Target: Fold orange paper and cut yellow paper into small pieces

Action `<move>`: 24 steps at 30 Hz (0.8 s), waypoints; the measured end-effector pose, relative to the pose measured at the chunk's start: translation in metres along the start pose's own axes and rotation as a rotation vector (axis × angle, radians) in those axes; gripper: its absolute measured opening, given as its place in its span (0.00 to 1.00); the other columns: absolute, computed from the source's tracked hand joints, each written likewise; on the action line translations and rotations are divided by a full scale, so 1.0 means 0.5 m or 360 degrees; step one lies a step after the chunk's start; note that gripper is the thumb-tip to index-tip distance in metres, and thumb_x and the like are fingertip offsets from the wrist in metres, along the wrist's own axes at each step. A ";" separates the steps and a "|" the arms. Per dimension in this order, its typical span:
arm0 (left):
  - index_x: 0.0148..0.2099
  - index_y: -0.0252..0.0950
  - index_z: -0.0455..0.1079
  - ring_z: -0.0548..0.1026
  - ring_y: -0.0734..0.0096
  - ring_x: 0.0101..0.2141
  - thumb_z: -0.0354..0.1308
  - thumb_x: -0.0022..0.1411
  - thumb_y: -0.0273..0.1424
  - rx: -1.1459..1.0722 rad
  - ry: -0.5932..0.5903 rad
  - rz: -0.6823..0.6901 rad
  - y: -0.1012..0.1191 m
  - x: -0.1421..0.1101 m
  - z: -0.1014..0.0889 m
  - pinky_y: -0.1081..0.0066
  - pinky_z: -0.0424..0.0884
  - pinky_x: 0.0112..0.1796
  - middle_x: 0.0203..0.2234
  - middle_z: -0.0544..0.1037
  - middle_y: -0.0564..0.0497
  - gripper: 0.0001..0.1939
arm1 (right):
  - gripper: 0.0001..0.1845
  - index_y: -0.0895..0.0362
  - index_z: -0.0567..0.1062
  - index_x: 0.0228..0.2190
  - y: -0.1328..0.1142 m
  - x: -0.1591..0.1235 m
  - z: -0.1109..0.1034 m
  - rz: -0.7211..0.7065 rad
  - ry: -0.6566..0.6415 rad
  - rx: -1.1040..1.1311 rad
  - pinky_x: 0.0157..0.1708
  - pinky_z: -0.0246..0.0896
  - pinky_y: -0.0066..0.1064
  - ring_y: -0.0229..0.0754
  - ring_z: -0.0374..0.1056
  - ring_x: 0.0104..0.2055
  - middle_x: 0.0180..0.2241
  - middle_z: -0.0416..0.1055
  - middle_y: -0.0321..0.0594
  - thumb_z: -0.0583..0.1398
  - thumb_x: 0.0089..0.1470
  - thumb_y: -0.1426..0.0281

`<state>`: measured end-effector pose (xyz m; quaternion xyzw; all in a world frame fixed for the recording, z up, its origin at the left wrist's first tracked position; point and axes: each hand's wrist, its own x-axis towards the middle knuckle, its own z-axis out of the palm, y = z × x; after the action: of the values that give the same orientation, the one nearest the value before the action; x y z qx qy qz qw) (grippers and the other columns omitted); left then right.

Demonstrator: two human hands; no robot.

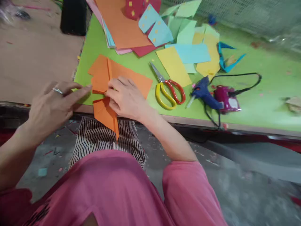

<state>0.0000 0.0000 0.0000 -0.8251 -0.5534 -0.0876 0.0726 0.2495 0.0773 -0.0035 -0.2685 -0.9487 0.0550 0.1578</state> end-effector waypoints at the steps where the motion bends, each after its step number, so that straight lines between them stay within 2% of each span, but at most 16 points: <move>1: 0.70 0.48 0.65 0.76 0.51 0.47 0.44 0.76 0.32 0.0016 -0.0030 0.0026 0.005 0.007 -0.002 0.56 0.75 0.44 0.55 0.78 0.43 0.24 | 0.14 0.60 0.78 0.44 0.001 0.000 -0.001 0.0006 -0.0004 0.0013 0.47 0.58 0.45 0.52 0.63 0.47 0.46 0.71 0.49 0.53 0.64 0.73; 5: 0.65 0.48 0.69 0.75 0.53 0.49 0.46 0.76 0.31 0.0006 -0.0075 0.0072 0.013 0.027 -0.005 0.59 0.74 0.44 0.53 0.78 0.46 0.22 | 0.14 0.58 0.78 0.44 0.003 -0.001 -0.004 0.0022 -0.0003 0.0053 0.47 0.59 0.44 0.51 0.64 0.46 0.46 0.71 0.48 0.53 0.63 0.74; 9: 0.62 0.47 0.72 0.74 0.49 0.51 0.48 0.74 0.30 -0.0096 -0.0037 0.0067 0.006 0.031 0.005 0.57 0.74 0.45 0.52 0.79 0.45 0.20 | 0.14 0.58 0.78 0.44 0.003 -0.003 0.002 0.0042 0.0018 0.0060 0.48 0.61 0.45 0.51 0.65 0.46 0.47 0.71 0.49 0.53 0.63 0.75; 12: 0.62 0.45 0.72 0.74 0.48 0.51 0.46 0.74 0.28 -0.0120 -0.0005 0.0057 0.004 0.025 0.014 0.55 0.73 0.46 0.53 0.79 0.45 0.22 | 0.17 0.58 0.78 0.47 0.002 -0.010 0.007 0.0059 0.0004 0.0033 0.50 0.64 0.46 0.51 0.66 0.47 0.49 0.72 0.50 0.52 0.64 0.75; 16: 0.60 0.40 0.74 0.76 0.49 0.48 0.47 0.71 0.24 -0.0152 0.0108 0.0032 0.009 0.014 0.025 0.52 0.73 0.48 0.52 0.79 0.43 0.21 | 0.27 0.57 0.69 0.61 -0.002 -0.040 0.002 0.0086 0.0083 0.0049 0.57 0.64 0.49 0.52 0.64 0.57 0.59 0.67 0.52 0.49 0.64 0.79; 18: 0.59 0.38 0.74 0.77 0.47 0.48 0.50 0.69 0.24 -0.0195 0.0180 0.0037 0.012 0.008 0.029 0.50 0.73 0.48 0.51 0.80 0.41 0.20 | 0.31 0.58 0.65 0.65 -0.007 -0.061 -0.005 0.0121 0.0146 0.0064 0.59 0.63 0.49 0.52 0.63 0.60 0.63 0.65 0.53 0.49 0.62 0.81; 20: 0.61 0.38 0.72 0.77 0.47 0.50 0.50 0.68 0.24 -0.0263 0.0261 0.0049 0.017 0.001 0.029 0.49 0.73 0.50 0.53 0.79 0.39 0.22 | 0.31 0.59 0.65 0.64 -0.013 -0.081 -0.009 0.0162 0.0157 0.0029 0.58 0.64 0.49 0.52 0.65 0.58 0.60 0.68 0.53 0.49 0.61 0.82; 24: 0.65 0.39 0.67 0.78 0.51 0.52 0.51 0.67 0.22 -0.0375 0.0486 0.0105 0.032 -0.019 0.018 0.53 0.74 0.52 0.56 0.78 0.41 0.26 | 0.24 0.59 0.71 0.58 -0.035 -0.105 -0.003 0.0202 0.0131 -0.0075 0.52 0.65 0.50 0.54 0.68 0.52 0.53 0.74 0.51 0.53 0.62 0.78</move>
<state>0.0121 -0.0127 -0.0111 -0.8227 -0.4946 -0.2736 0.0613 0.2838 0.0348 -0.0131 -0.3338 -0.9235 0.0315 0.1865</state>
